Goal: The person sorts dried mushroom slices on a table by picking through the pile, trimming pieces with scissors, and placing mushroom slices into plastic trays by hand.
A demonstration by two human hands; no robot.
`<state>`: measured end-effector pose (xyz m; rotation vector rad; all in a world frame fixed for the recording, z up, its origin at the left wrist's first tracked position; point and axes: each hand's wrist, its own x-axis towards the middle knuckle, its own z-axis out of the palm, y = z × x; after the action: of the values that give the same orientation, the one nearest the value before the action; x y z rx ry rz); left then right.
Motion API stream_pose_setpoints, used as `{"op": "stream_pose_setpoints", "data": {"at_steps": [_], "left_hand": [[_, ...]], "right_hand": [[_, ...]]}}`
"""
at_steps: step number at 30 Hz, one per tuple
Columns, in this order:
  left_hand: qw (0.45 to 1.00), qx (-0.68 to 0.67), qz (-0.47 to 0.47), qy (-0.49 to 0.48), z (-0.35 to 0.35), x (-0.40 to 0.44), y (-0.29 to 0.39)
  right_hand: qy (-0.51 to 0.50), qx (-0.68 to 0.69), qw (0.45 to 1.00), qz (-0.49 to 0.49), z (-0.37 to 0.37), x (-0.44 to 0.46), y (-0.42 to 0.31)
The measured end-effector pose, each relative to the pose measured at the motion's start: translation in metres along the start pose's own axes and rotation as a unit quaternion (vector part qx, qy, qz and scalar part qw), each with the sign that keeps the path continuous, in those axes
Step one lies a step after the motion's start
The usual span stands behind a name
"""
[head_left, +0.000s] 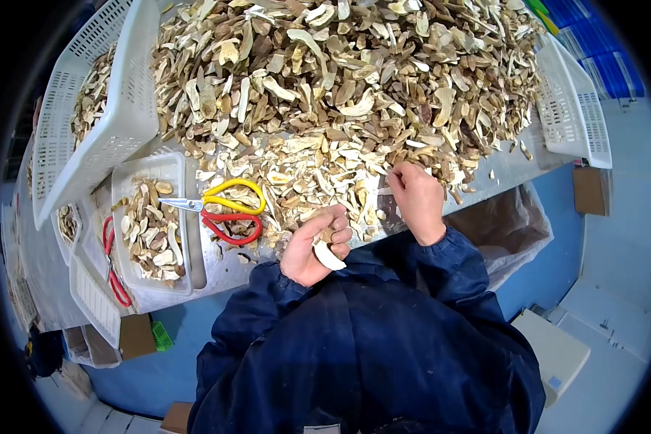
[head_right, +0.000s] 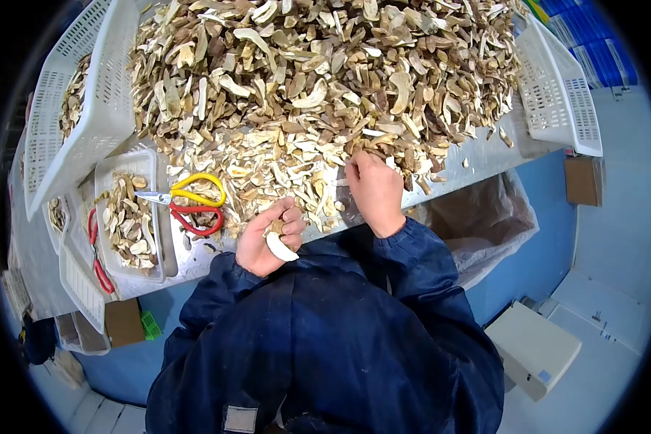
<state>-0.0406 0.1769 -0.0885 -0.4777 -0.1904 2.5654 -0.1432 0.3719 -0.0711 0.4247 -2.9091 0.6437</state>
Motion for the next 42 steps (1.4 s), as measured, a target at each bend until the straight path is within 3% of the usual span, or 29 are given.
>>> {"op": "stream_pose_setpoints", "data": {"at_steps": [3,4,7,8,11,15,19,20,23,27,31,32,35,39,42], "left_hand": [[1.0,0.013,0.002,-0.003,-0.002,0.0,0.0],[1.0,0.021,0.006,0.004,-0.001,-0.001,-0.001],[0.999,0.043,0.014,0.024,0.005,-0.001,-0.002],[0.998,0.047,0.014,0.027,0.005,-0.001,-0.003],[0.999,0.041,0.01,0.02,0.004,0.001,-0.002],[1.0,0.026,0.016,0.009,0.001,0.0,0.0],[1.0,0.007,0.028,0.014,-0.001,-0.001,0.004],[1.0,-0.001,0.028,0.015,-0.001,-0.001,0.004],[0.999,0.001,0.029,0.018,0.001,0.001,0.005],[0.999,0.02,0.031,0.021,0.007,-0.002,0.004],[0.998,0.022,0.045,0.037,0.007,-0.005,0.008],[0.997,0.028,0.051,0.042,0.006,-0.005,0.009],[0.998,0.016,0.048,0.037,0.004,-0.005,0.011],[0.999,0.024,0.036,0.021,0.006,0.0,0.011],[0.999,0.02,0.034,0.027,0.005,-0.003,0.01]], "right_hand": [[-0.028,0.131,0.988,0.082,-0.007,0.002,0.004],[-0.073,0.211,0.96,0.168,-0.017,0.004,0.0],[-0.031,0.208,0.969,0.131,-0.013,0.002,0.004],[-0.053,0.129,0.985,0.103,-0.015,0.0,0.003],[0.013,0.001,1.0,0.002,-0.003,-0.004,-0.002],[0.027,0.03,0.999,-0.011,0.0,-0.004,-0.005],[-0.166,0.208,0.963,0.031,-0.032,0.005,-0.035],[-0.183,0.158,0.97,0.039,-0.027,0.01,-0.033],[-0.053,0.13,0.99,-0.029,0.002,0.022,-0.029],[-0.077,0.022,0.994,-0.071,0.013,0.034,-0.043],[-0.09,0.123,0.988,-0.002,0.007,0.039,-0.035],[-0.133,0.2,0.968,0.077,-0.001,0.039,-0.034],[-0.261,0.309,0.911,0.076,-0.019,0.032,-0.036],[-0.113,0.105,0.988,-0.014,0.003,0.031,-0.036],[-0.067,0.023,0.996,-0.058,0.021,0.027,-0.038]]}}
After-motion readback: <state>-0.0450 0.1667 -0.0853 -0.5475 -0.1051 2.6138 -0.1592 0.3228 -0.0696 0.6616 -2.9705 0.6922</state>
